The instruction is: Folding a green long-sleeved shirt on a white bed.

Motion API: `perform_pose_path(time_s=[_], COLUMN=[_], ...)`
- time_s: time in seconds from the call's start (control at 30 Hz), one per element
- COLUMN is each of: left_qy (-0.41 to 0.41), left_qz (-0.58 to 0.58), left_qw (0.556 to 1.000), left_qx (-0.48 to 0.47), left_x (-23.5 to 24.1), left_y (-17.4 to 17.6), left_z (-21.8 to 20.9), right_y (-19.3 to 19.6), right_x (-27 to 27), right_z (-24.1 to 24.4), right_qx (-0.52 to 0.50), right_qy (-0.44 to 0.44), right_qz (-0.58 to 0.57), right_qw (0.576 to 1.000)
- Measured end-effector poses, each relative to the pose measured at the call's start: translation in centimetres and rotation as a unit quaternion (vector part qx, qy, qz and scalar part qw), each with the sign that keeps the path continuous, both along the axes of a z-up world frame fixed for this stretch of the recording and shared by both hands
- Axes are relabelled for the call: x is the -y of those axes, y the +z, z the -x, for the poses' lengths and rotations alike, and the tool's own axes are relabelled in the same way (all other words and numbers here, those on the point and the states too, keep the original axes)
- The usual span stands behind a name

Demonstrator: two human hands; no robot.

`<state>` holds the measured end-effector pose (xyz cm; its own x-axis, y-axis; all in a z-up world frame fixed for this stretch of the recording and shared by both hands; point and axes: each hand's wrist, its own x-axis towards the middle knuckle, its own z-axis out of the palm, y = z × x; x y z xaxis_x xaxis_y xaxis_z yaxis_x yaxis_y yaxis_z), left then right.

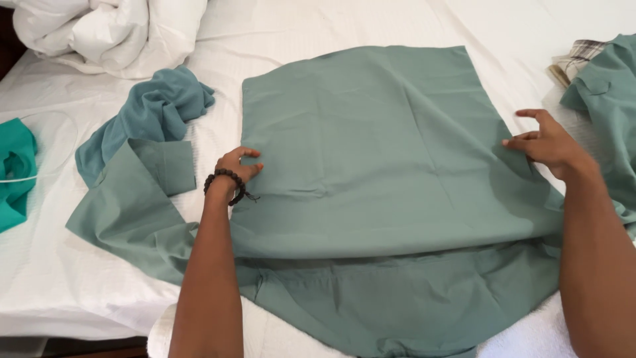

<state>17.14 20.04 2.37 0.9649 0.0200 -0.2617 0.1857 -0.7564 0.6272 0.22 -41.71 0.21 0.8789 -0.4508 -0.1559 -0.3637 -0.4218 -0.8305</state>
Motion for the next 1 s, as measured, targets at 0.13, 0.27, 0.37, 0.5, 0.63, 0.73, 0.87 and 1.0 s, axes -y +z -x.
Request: perform_pose_path(time_s=[0.13,0.27,0.37,0.5,0.63,0.73,0.87,1.0], left_qy=[0.002,0.0,0.043,0.014,-0.135,-0.118,-0.103,-0.093], left_qz=[0.096,0.153,0.177,0.168,0.061,0.005,0.05,0.126], left_qw=[0.994,0.988,0.982,0.986,0.984,0.972,0.965,0.973], left_qx=[-0.047,-0.003,0.04,-0.019,-0.103,-0.203,-0.235,-0.17], left_x=[-0.5,-1.5,-0.8,0.2,-1.5,-1.7,-1.8,-2.9], left_y=[1.1,-1.3,-2.2,0.8,3.6,5.8,6.9,4.7], left_z=[0.4,-0.8,-1.4,0.7,1.9,3.5,4.4,3.6], right_y=[0.0,0.8,0.3,5.1,3.7,-0.6,4.1,4.0], right_x=[2.9,0.2,-0.1,-3.1,0.2,5.7,-0.2,-1.2], right_z=[0.8,1.1,0.8,3.0,4.7,4.8,4.4,2.8], right_qx=[-0.056,-0.015,0.039,-0.09,-0.238,-0.278,-0.292,-0.127], right_qy=[0.123,0.016,-0.027,-0.022,0.042,0.142,0.121,0.064], right_qz=[-0.061,-0.064,-0.078,0.044,0.075,0.044,0.072,-0.014], right_qw=[0.989,0.998,0.996,0.995,0.967,0.949,0.946,0.99])
